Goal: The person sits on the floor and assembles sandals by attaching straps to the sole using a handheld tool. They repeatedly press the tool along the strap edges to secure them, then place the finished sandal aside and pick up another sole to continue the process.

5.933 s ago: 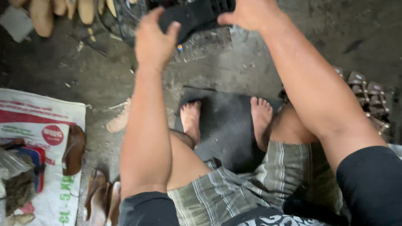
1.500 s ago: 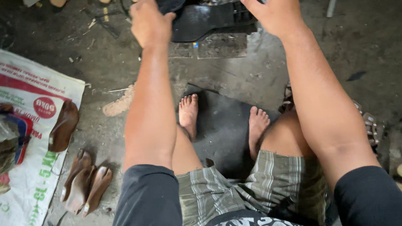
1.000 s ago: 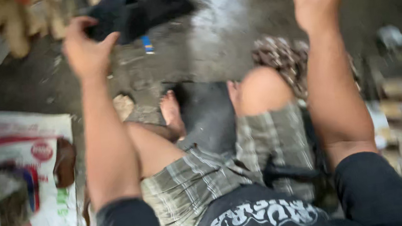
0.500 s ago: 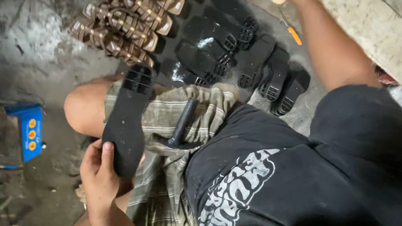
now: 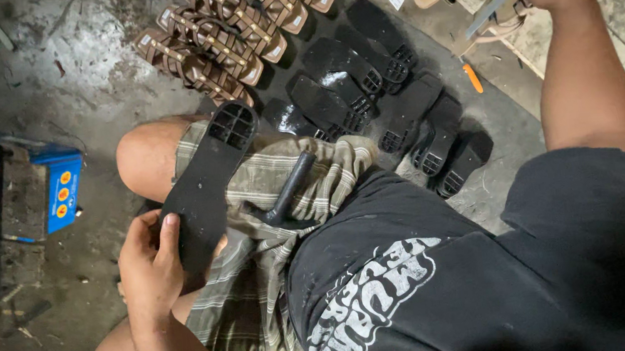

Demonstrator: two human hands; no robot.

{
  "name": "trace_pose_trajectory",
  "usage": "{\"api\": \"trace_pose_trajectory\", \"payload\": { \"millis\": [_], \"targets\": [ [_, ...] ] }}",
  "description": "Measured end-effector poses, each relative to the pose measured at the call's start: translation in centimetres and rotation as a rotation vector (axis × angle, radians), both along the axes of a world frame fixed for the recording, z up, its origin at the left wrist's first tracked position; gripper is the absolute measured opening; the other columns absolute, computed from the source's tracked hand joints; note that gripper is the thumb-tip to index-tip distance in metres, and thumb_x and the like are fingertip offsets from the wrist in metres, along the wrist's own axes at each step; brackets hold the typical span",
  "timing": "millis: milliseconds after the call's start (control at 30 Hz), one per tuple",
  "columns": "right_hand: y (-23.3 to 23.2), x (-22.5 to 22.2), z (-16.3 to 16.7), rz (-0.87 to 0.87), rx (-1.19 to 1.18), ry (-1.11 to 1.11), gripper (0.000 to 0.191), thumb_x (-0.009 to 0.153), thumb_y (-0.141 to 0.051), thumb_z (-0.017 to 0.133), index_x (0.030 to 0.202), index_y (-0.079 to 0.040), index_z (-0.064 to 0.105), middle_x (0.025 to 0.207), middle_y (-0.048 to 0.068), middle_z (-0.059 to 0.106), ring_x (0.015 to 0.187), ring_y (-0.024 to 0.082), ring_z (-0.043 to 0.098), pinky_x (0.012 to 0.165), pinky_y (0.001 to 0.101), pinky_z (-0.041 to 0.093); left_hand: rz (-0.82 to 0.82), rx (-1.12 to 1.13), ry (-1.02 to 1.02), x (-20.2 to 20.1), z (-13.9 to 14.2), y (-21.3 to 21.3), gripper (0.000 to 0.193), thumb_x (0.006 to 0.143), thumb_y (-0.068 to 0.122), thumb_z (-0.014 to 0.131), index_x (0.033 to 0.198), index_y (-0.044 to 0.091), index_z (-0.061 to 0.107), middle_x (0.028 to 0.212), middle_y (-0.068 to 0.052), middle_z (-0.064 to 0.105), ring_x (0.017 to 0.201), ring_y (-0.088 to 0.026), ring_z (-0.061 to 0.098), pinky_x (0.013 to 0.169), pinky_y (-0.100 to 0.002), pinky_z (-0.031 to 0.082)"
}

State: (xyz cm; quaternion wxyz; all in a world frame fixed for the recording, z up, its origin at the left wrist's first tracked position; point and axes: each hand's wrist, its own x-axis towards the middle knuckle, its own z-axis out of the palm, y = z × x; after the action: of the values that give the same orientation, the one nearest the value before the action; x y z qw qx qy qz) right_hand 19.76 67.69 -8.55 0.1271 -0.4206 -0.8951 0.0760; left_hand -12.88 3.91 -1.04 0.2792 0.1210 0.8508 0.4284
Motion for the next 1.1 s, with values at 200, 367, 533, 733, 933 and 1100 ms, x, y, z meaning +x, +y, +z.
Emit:
{"api": "trace_pose_trajectory", "payload": {
  "millis": [200, 367, 533, 733, 933, 1100],
  "targets": [
    [0.6, -3.4, 1.0, -0.108, -0.264, -0.411, 0.037, 0.083, -0.027, 0.074, 0.079, 0.009, 0.069, 0.074, 0.025, 0.066, 0.069, 0.038, 0.067, 0.068, 0.0480, 0.055, 0.032, 0.000, 0.156, 0.3, 1.0, -0.5, 0.041, 0.101, 0.018, 0.071, 0.134, -0.001, 0.056, 0.115, -0.011, 0.068, 0.102, -0.015, 0.066, 0.087, -0.028, 0.054],
    [-9.1, -11.0, 7.0, 0.436, -0.213, 0.289, 0.017, 0.091, -0.004, 0.066, 0.105, 0.006, 0.066, 0.091, 0.015, 0.068, 0.080, 0.025, 0.064, 0.075, 0.0378, 0.050, 0.078, 0.284, 0.234, 0.0, 3.3, 0.8, 0.050, 0.109, 0.016, 0.068, 0.151, 0.001, 0.045, 0.145, -0.016, 0.055, 0.131, -0.022, 0.058, 0.111, -0.036, 0.049],
    [-26.6, -21.3, 16.3, 1.130, -0.088, 0.559, 0.028, 0.085, 0.000, 0.082, 0.112, -0.005, 0.076, 0.105, 0.014, 0.069, 0.096, 0.030, 0.065, 0.082, 0.0401, 0.052, 0.165, 0.919, -0.146, -3.0, 5.4, 4.8, 0.079, 0.103, 0.063, 0.048, 0.159, 0.009, 0.033, 0.156, -0.010, 0.050, 0.145, -0.031, 0.049, 0.124, -0.045, 0.036],
    [-40.6, -30.6, 22.4, 1.608, -0.036, 0.480, 0.045, 0.067, -0.015, 0.090, 0.109, -0.012, 0.074, 0.105, 0.015, 0.068, 0.097, 0.036, 0.066, 0.083, 0.0473, 0.055, 0.415, 1.591, -0.155, -8.4, 7.0, 2.5, 0.088, 0.110, 0.071, 0.034, 0.157, -0.004, 0.036, 0.133, -0.015, 0.057, 0.116, -0.028, 0.060, 0.105, -0.047, 0.052],
    [-45.1, -37.4, 23.2, 1.422, -0.590, 0.567, 0.040, 0.091, -0.003, 0.081, 0.125, -0.001, 0.062, 0.122, 0.011, 0.067, 0.109, 0.019, 0.070, 0.094, 0.0293, 0.059, 0.485, 1.447, 0.268, -10.5, 6.1, -1.9, 0.085, 0.106, 0.072, 0.033, 0.159, 0.006, 0.035, 0.135, -0.013, 0.059, 0.110, -0.021, 0.063, 0.097, -0.039, 0.056],
    [-49.2, -42.8, 22.3, 1.617, -0.364, 0.496, 0.038, 0.093, 0.005, 0.088, 0.124, 0.001, 0.067, 0.122, 0.014, 0.070, 0.106, 0.019, 0.071, 0.088, 0.0273, 0.060, 0.607, 1.346, 0.493, -11.4, 3.2, -3.7, 0.082, 0.107, 0.071, 0.035, 0.156, 0.007, 0.029, 0.140, -0.010, 0.056, 0.115, -0.019, 0.063, 0.096, -0.036, 0.056]
  ]
}}
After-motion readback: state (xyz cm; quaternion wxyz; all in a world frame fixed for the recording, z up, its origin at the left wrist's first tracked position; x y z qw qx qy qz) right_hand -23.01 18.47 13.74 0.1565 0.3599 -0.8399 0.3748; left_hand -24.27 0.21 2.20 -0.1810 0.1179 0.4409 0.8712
